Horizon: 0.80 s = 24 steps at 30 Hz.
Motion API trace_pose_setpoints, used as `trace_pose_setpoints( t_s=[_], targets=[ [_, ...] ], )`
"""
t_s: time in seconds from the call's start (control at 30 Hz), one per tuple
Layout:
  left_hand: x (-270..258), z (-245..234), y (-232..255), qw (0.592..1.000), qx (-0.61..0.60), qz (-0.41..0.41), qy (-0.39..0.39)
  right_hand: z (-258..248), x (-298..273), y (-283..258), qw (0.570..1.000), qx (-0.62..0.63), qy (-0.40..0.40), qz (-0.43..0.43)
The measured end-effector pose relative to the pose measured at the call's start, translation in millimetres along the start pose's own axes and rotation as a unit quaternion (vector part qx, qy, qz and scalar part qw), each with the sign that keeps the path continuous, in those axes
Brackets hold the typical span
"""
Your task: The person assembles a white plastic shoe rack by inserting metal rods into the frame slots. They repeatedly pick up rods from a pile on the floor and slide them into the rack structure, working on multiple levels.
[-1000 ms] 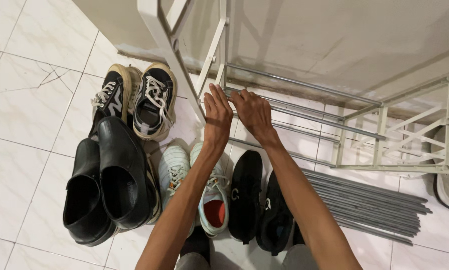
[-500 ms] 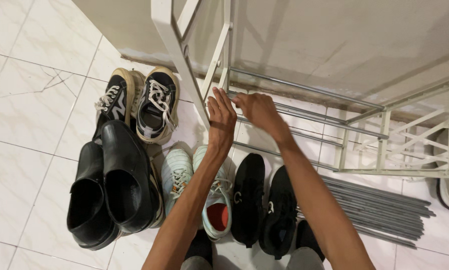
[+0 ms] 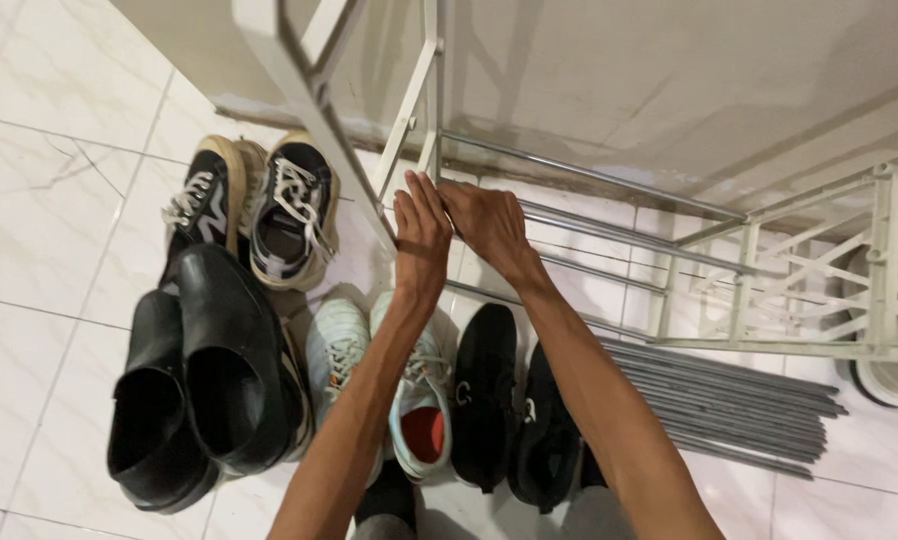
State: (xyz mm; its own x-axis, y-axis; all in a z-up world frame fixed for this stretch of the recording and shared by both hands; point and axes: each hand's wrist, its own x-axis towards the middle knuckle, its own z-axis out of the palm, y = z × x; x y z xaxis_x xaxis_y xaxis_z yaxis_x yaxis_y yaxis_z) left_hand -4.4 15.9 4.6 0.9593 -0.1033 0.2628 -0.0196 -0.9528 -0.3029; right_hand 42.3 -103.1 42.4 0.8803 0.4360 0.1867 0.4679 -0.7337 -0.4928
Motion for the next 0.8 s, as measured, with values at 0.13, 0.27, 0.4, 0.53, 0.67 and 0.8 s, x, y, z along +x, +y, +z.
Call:
trace_pose_setpoints(
  t_s=[0.13, 0.27, 0.4, 0.53, 0.67, 0.8],
  targets=[
    [0, -3, 4, 1.000, -0.013, -0.017, -0.010, 5, 12, 25, 0.995, 0.065, -0.075, 0.032],
    [1, -5, 6, 0.999, -0.034, -0.033, 0.011, 19, 31, 59, 0.973, 0.181, -0.122, -0.073],
    [6, -9, 2, 0.998, -0.045, -0.040, 0.004, 16, 35, 53, 0.966, 0.166, -0.194, 0.046],
    [6, -15, -2, 0.999, -0.020, -0.019, -0.023, 16, 4, 16, 1.000, -0.003, -0.011, -0.024],
    [11, -16, 1, 0.999, 0.006, -0.025, -0.028, 18, -16, -10, 0.973, -0.065, 0.184, -0.121],
    [8, -8, -3, 0.998, 0.029, -0.022, 0.043, 18, -15, -6, 0.980, -0.055, 0.157, -0.107]
  ],
)
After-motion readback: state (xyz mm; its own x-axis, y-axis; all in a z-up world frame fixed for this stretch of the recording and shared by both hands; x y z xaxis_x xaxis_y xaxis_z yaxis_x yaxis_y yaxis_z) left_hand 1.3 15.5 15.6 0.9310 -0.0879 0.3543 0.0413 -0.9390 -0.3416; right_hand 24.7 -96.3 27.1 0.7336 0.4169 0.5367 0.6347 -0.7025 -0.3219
